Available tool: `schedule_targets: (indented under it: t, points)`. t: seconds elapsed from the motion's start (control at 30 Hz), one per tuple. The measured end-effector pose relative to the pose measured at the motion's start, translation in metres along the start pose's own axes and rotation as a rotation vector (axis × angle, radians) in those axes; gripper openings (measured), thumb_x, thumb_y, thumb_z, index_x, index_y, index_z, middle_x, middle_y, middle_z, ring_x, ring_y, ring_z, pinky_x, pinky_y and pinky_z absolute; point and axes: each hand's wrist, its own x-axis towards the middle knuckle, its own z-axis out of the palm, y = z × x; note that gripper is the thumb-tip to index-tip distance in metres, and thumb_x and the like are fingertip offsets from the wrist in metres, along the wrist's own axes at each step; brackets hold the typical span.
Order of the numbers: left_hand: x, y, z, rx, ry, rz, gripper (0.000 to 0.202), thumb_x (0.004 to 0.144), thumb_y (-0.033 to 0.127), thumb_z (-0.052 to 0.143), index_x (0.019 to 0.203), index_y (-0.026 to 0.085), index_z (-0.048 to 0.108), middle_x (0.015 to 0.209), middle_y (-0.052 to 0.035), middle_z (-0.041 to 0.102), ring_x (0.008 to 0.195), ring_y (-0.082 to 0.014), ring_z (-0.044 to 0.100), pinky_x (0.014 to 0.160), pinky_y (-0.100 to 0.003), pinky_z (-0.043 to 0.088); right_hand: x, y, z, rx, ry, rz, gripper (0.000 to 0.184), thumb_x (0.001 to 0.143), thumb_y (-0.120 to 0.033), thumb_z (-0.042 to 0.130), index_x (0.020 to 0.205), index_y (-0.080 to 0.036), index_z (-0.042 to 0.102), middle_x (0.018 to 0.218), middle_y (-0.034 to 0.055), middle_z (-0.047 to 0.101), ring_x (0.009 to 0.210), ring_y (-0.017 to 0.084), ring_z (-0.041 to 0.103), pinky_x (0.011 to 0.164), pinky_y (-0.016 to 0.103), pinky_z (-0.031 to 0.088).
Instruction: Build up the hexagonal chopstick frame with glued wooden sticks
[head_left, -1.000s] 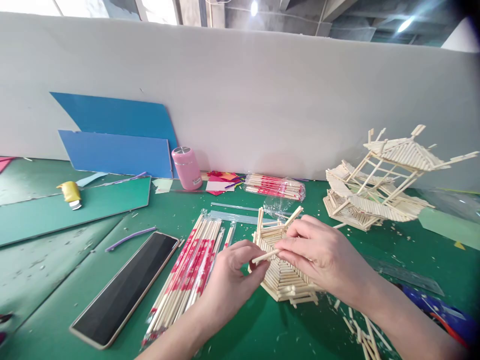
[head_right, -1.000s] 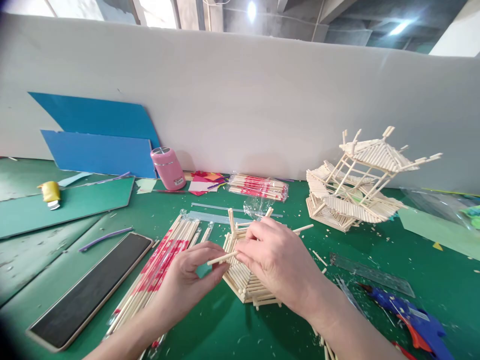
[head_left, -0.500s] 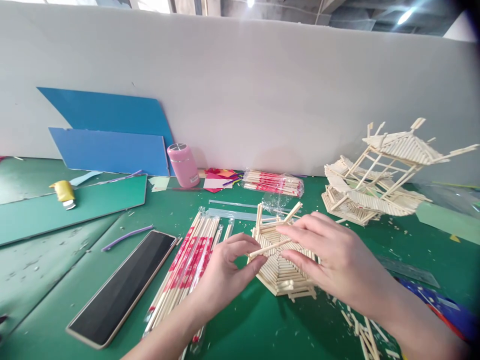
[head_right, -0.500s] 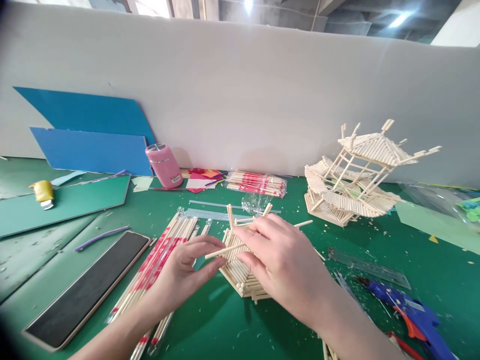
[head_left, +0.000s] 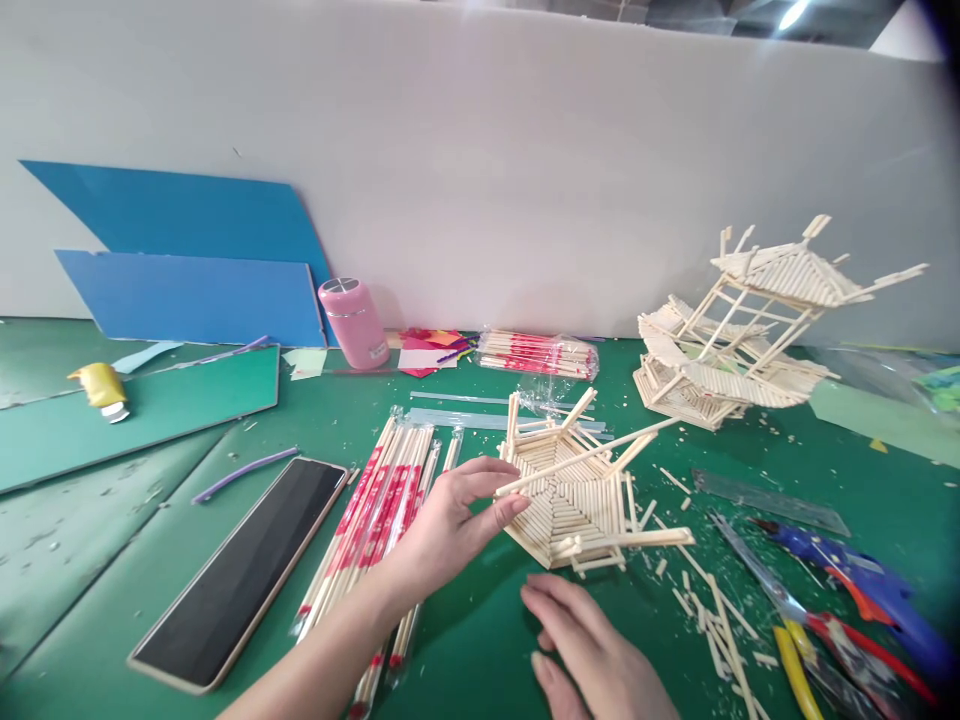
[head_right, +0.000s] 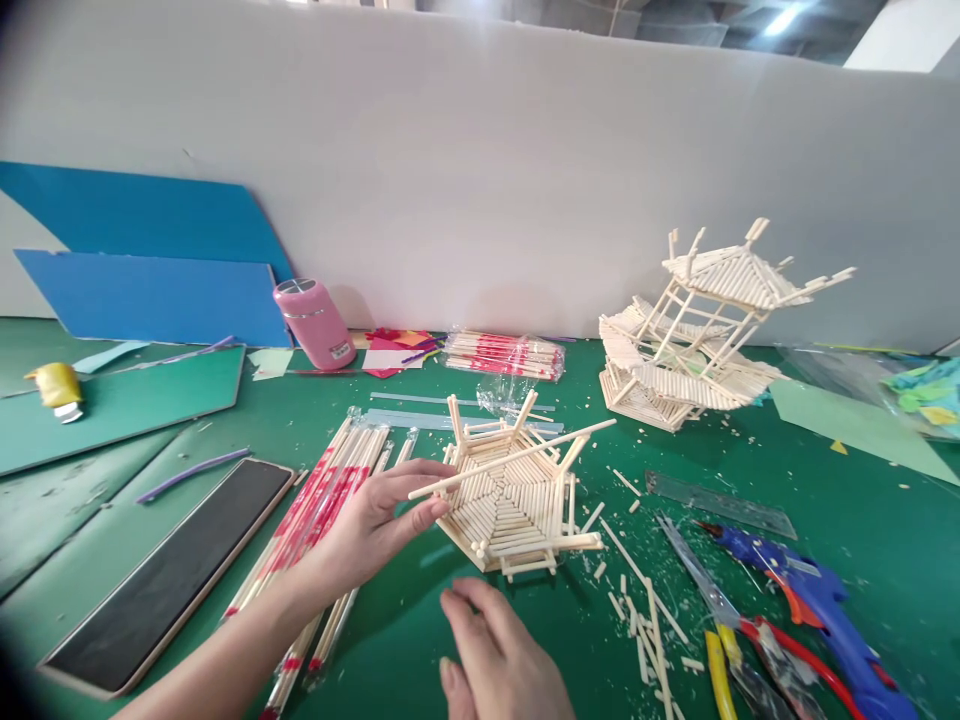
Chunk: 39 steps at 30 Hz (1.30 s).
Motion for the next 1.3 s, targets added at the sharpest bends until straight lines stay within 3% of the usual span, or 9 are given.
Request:
schedule_targets:
  t: [0.1,0.17,0.33,0.57,0.77,0.9,1.1,1.3]
  points:
    - [0.001,-0.004,0.000,-0.023,-0.024,0.008,0.021,0.084,0.025,0.048,0.088,0.016,0.067,0.098,-0.0084,0.060,0.096,-0.0179,0.056,0.081,-0.028,0.045,0.014,-0.008,0.016,-0.259,-0.009,-0.054,0.042,0.077,-0.014,0.041,0.117,-0.006,0.050,0.126,0.0203,0.046,0.099,0.023,0.059,0.068,0.023,0.054]
    - [0.002,-0.007,0.000,-0.025,-0.028,0.028,0.022,0.085,0.025,0.048,0.085,0.015,0.067,0.098,-0.0086,0.060,0.098,-0.0183,0.054,0.083,-0.028,0.044,0.024,-0.015,0.020,-0.388,-0.013,-0.004,0.043,0.077,-0.015,0.043,0.118,-0.003,0.050,0.128,0.0232,0.042,0.100,0.026,0.057,0.065,0.026,0.055]
    - [0.001,-0.010,0.001,-0.004,-0.013,0.026,0.024,0.084,0.027,0.048,0.082,0.015,0.068,0.100,-0.0100,0.060,0.098,-0.0195,0.054,0.083,-0.031,0.044,0.032,-0.021,0.020,-0.526,-0.023,0.063,0.041,0.075,-0.018,0.048,0.112,-0.002,0.056,0.119,0.0239,0.052,0.094,0.029,0.060,0.068,0.031,0.055]
    - [-0.010,0.004,0.009,0.028,-0.037,0.037,0.023,0.085,0.026,0.046,0.086,0.014,0.067,0.087,-0.0080,0.062,0.084,-0.0170,0.057,0.076,-0.028,0.045,0.011,0.002,0.027,-0.528,0.013,-0.098,0.038,0.076,-0.021,0.046,0.109,-0.004,0.057,0.116,0.0228,0.054,0.094,0.028,0.061,0.065,0.027,0.055]
    - [-0.010,0.006,0.013,0.057,-0.019,0.077,0.027,0.087,0.026,0.042,0.081,0.015,0.066,0.078,-0.0070,0.061,0.074,-0.0165,0.057,0.069,-0.027,0.047,0.008,0.012,0.033,-0.533,0.028,-0.171,0.039,0.075,-0.021,0.050,0.108,-0.003,0.057,0.114,0.0242,0.055,0.090,0.028,0.062,0.062,0.026,0.056]
    - [-0.010,0.005,0.013,0.065,0.002,0.102,0.030,0.087,0.030,0.041,0.077,0.016,0.065,0.076,-0.0067,0.062,0.073,-0.0173,0.057,0.065,-0.027,0.046,0.006,0.015,0.034,-0.499,0.081,-0.166,0.038,0.075,-0.024,0.052,0.107,-0.005,0.058,0.113,0.0229,0.056,0.091,0.028,0.062,0.063,0.027,0.055]
    - [-0.012,0.004,0.014,0.108,-0.030,0.081,0.028,0.088,0.025,0.038,0.078,0.015,0.062,0.076,-0.0065,0.059,0.074,-0.0172,0.056,0.066,-0.027,0.044,0.002,0.017,0.038,-0.418,0.148,-0.139,0.036,0.078,-0.028,0.050,0.112,-0.016,0.055,0.116,0.0136,0.057,0.095,0.028,0.060,0.066,0.030,0.054]
    - [-0.010,0.004,0.014,0.142,-0.039,0.074,0.026,0.088,0.023,0.038,0.076,0.014,0.059,0.076,-0.0066,0.059,0.073,-0.0171,0.054,0.065,-0.027,0.043,0.003,0.018,0.039,-0.406,0.188,-0.128,0.038,0.079,-0.030,0.049,0.114,-0.017,0.054,0.116,0.0123,0.057,0.094,0.028,0.060,0.066,0.030,0.053]
